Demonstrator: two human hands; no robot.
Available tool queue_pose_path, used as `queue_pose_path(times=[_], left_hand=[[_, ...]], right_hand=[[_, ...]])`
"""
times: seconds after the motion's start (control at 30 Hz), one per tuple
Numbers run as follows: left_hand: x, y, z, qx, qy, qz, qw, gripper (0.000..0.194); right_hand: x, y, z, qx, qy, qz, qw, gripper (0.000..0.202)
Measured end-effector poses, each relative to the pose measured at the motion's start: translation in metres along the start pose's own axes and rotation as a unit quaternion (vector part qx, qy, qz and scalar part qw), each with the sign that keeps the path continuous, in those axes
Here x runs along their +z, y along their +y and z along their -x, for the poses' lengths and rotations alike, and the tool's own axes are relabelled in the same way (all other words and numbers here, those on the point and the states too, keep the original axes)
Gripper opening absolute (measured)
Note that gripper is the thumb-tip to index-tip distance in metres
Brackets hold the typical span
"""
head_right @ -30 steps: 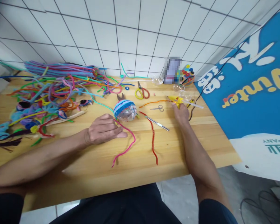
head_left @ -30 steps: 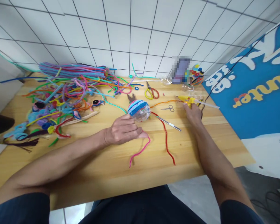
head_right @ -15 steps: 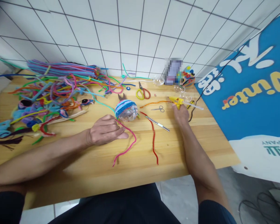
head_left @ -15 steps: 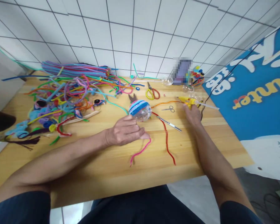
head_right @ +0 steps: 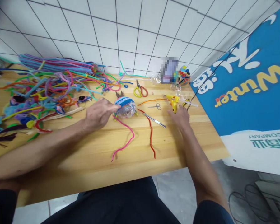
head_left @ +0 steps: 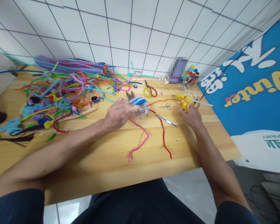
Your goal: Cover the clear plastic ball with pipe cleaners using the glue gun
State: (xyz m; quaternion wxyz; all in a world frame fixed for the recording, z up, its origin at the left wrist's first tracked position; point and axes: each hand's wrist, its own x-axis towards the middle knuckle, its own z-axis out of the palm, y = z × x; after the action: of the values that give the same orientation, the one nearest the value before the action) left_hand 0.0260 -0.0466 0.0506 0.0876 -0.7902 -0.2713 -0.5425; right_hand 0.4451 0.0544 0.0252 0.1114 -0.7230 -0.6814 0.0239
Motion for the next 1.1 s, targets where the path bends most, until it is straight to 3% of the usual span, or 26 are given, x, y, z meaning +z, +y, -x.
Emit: queue_pose_path(times=[0.07,0.13,0.27,0.37,0.5,0.63,0.77,0.9,1.0,1.1], left_hand=[[-0.004,-0.007,-0.003,-0.071,-0.017,-0.042,0.996,0.032],[-0.008,-0.012,-0.007,-0.125,-0.015,-0.065,0.99,0.048],[-0.01,-0.013,-0.012,-0.182,0.034,-0.01,0.983,0.065],[-0.009,-0.012,-0.014,-0.186,0.027,0.019,0.982,0.073],[-0.01,-0.004,-0.025,-0.184,-0.023,0.069,0.98,0.073],[-0.015,0.017,-0.039,-0.207,-0.097,0.101,0.968,0.063],[-0.019,0.043,-0.049,-0.238,-0.143,0.165,0.946,0.051],[-0.019,0.06,-0.058,-0.265,-0.145,0.208,0.93,0.038],[-0.017,0.067,-0.07,-0.252,-0.15,0.229,0.928,0.034],[-0.015,0.067,-0.082,-0.215,-0.17,0.184,0.944,0.022]], right_hand=[[-0.009,0.005,0.031,-0.031,0.038,0.003,0.999,0.068],[-0.016,0.006,0.071,-0.157,0.058,-0.046,0.985,0.054],[-0.018,-0.011,0.149,-0.356,-0.051,-0.157,0.92,0.043],[-0.012,-0.034,0.179,-0.403,-0.078,-0.203,0.889,0.029],[-0.012,-0.057,0.182,-0.399,-0.06,-0.28,0.871,0.022],[-0.032,-0.08,0.17,-0.259,-0.028,-0.384,0.886,0.019],[-0.055,-0.107,0.151,-0.159,-0.034,-0.499,0.851,0.029],[-0.079,-0.129,0.134,-0.197,-0.074,-0.498,0.841,0.034],[-0.093,-0.142,0.129,-0.257,-0.095,-0.432,0.859,0.031],[-0.103,-0.154,0.126,-0.311,-0.1,-0.366,0.871,0.042]])
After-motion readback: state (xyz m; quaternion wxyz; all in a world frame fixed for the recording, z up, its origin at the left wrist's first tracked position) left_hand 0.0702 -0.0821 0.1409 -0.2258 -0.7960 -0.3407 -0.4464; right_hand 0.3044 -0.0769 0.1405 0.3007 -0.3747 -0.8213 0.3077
